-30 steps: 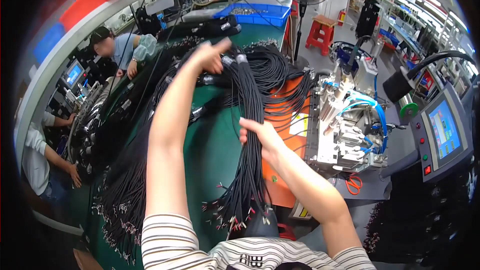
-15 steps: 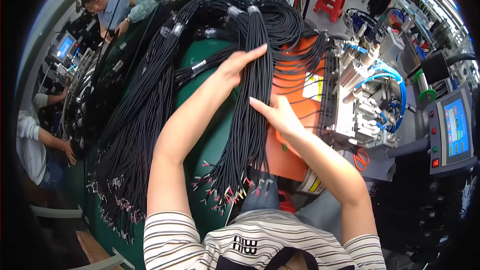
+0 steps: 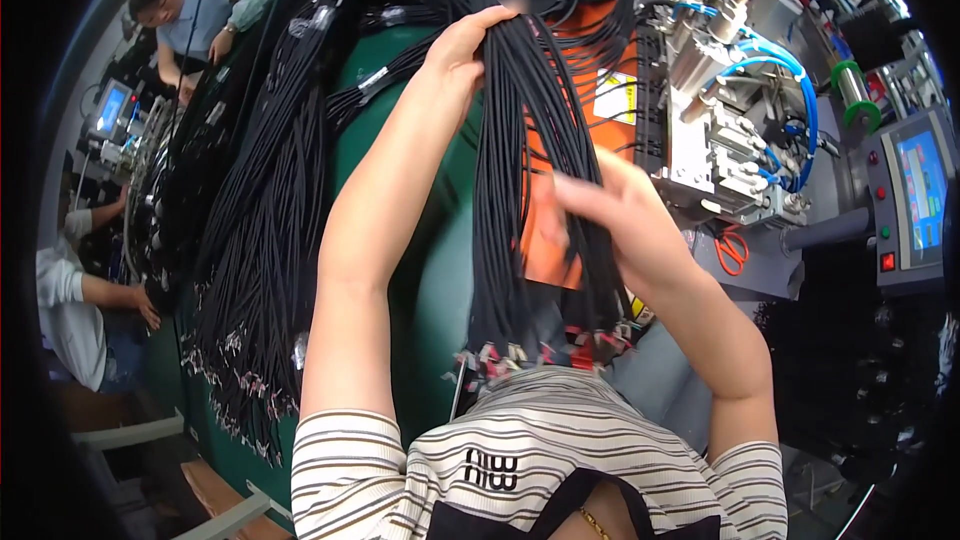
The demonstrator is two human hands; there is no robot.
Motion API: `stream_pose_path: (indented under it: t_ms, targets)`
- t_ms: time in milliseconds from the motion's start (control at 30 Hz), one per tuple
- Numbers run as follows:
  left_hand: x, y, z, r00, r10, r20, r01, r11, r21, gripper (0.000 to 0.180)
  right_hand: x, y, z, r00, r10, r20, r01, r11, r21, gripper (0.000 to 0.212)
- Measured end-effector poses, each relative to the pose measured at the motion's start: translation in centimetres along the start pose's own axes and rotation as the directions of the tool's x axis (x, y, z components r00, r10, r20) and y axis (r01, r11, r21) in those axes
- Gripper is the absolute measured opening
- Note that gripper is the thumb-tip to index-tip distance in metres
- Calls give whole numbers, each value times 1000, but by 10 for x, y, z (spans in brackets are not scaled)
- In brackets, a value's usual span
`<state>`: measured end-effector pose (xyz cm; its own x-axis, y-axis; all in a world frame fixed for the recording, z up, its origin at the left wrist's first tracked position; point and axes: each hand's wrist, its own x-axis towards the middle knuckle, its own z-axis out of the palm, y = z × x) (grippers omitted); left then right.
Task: Feeding bundles of colored wires into a specialized assembly machine on a factory floor.
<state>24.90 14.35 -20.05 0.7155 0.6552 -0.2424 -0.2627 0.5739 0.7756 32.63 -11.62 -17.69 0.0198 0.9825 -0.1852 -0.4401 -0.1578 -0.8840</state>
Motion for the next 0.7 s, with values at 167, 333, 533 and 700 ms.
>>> stream_pose_path:
  t_ms: [167, 333, 533, 700]
  targets:
    - [25, -25, -21, 911, 367, -189, -320, 916, 241, 23, -75, 33, -26, 944, 320, 82, -328, 936, 125, 26]
    - [30, -17, -49, 817, 546, -183, -308, 682, 663, 47, -92, 59, -36, 968, 239, -78, -229, 966, 118, 29]
    - [-113, -47, 21, 645, 121, 754, -631, -472, 616, 62, -103, 85, -57, 984, 173, -38, -172, 984, 40, 31]
    - [-114, -113, 54, 429, -55, 902, -848, -369, 381, 38, -107, 57, -53, 966, 211, 147, -175, 958, -228, 39]
